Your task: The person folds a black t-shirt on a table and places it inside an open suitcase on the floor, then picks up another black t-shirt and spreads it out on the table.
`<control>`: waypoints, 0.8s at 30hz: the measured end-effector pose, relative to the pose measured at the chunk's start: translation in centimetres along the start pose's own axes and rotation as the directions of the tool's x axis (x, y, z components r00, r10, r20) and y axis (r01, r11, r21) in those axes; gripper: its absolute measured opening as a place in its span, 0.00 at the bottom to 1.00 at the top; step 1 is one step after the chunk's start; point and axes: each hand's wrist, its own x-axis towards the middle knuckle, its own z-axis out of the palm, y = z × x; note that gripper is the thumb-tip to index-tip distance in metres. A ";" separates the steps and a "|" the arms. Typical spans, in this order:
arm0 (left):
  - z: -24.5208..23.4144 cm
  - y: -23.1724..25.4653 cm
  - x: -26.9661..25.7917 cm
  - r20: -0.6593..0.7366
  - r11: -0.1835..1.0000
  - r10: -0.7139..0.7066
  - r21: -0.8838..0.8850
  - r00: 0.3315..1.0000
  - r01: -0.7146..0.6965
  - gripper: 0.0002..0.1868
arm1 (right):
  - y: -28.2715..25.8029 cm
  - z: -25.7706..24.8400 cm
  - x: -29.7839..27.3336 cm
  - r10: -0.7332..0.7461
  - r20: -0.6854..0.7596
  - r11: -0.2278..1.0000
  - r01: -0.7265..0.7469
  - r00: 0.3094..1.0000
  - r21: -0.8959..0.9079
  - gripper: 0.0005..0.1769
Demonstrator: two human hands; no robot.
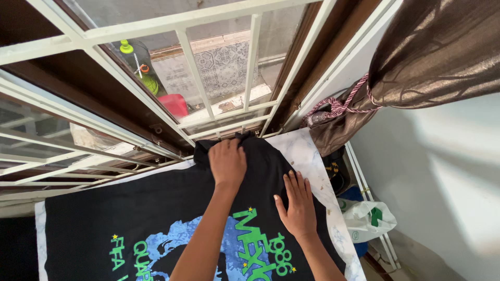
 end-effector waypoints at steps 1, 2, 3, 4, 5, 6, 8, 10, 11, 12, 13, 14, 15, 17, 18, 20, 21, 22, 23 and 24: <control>-0.8 -0.4 -0.6 -0.015 0.998 -0.033 0.049 0.999 0.034 0.17 | -0.1 -0.1 -0.1 0.004 0.002 1.000 -0.004 1.000 0.001 0.32; -1.4 -0.9 -0.9 -0.031 0.993 -0.065 0.098 0.997 0.068 0.17 | -0.1 -0.1 -0.1 0.009 0.004 1.000 -0.009 1.000 0.001 0.32; -1.8 -1.7 -0.8 -0.025 0.994 -0.038 0.100 0.999 0.040 0.17 | -0.1 -0.1 0.0 0.006 0.001 1.000 -0.006 1.000 0.002 0.32; -2.1 -2.7 -0.5 -0.020 0.995 -0.010 0.102 1.000 0.012 0.17 | -0.1 -0.1 0.0 0.004 -0.001 1.000 -0.004 1.000 0.003 0.32; -2.1 -3.6 -0.4 -0.012 0.995 0.017 0.103 1.000 -0.015 0.18 | -0.2 -0.1 -0.1 0.002 -0.002 1.000 -0.002 1.000 0.004 0.32; -2.0 -4.2 -0.2 0.133 0.993 -0.035 0.114 0.991 0.019 0.19 | -0.2 -0.1 -0.2 -0.003 -0.011 1.000 0.003 1.000 0.010 0.32; -1.4 -5.4 1.3 0.404 0.986 -0.133 0.148 0.905 0.078 0.21 | -0.2 0.0 -0.1 -0.010 -0.035 1.000 0.011 0.999 0.021 0.32; -0.3 -5.6 2.6 0.432 0.973 -0.159 0.220 0.888 0.068 0.24 | -0.3 -0.1 -0.1 0.000 -0.025 1.000 0.001 1.000 0.024 0.32; 0.1 -5.5 3.0 0.444 0.965 -0.173 0.255 0.879 0.061 0.25 | -0.2 -0.1 0.0 0.004 -0.021 1.000 -0.003 1.000 0.026 0.32; 0.5 -5.1 2.9 0.377 0.975 -0.140 0.214 0.916 0.060 0.21 | -0.2 -0.1 0.0 0.002 -0.024 1.000 -0.002 1.000 0.023 0.32; 1.0 -4.0 2.6 0.308 0.983 -0.109 0.174 0.945 0.057 0.17 | -0.2 -0.2 0.0 0.002 -0.025 1.000 -0.001 1.000 0.021 0.32; 1.3 -2.9 2.3 0.236 0.990 -0.081 0.134 0.968 0.051 0.13 | -0.2 -0.2 -0.1 0.001 -0.026 1.000 0.000 1.000 0.018 0.32; 1.5 -1.7 2.1 0.200 0.999 0.015 0.047 0.980 -0.025 0.13 | -0.2 -0.2 0.0 0.001 -0.032 1.000 -0.001 0.999 0.027 0.32; 1.8 0.7 1.5 0.104 0.975 0.199 -0.116 0.975 -0.187 0.12 | -0.2 -0.3 0.0 0.004 -0.043 0.999 -0.002 0.999 0.045 0.32; 1.8 1.7 1.4 0.106 0.978 0.188 -0.109 0.977 -0.176 0.14 | -0.2 -0.2 0.0 0.008 -0.044 0.999 -0.006 0.999 0.051 0.32; 2.0 3.2 1.2 0.112 0.983 0.167 -0.099 0.980 -0.157 0.22 | -0.2 -0.3 0.0 0.020 -0.045 0.998 -0.017 0.999 0.060 0.33; 1.9 3.4 1.4 0.154 0.978 0.188 -0.116 0.970 -0.172 0.24 | -0.2 -0.4 0.0 0.027 -0.040 0.998 -0.024 0.999 0.057 0.33; 1.8 3.3 1.7 0.195 0.973 0.210 -0.134 0.958 -0.186 0.26 | -0.1 -0.4 0.0 0.033 -0.034 0.998 -0.032 0.999 0.055 0.33; 1.7 3.2 1.9 0.236 0.968 0.231 -0.152 0.944 -0.199 0.29 | -0.1 -0.4 0.0 0.040 -0.028 0.998 -0.039 0.999 0.052 0.33; 1.5 3.0 2.1 0.249 0.963 0.217 -0.212 0.944 -0.166 0.27 | -0.1 -0.4 0.0 0.045 -0.038 0.997 -0.043 0.998 0.059 0.32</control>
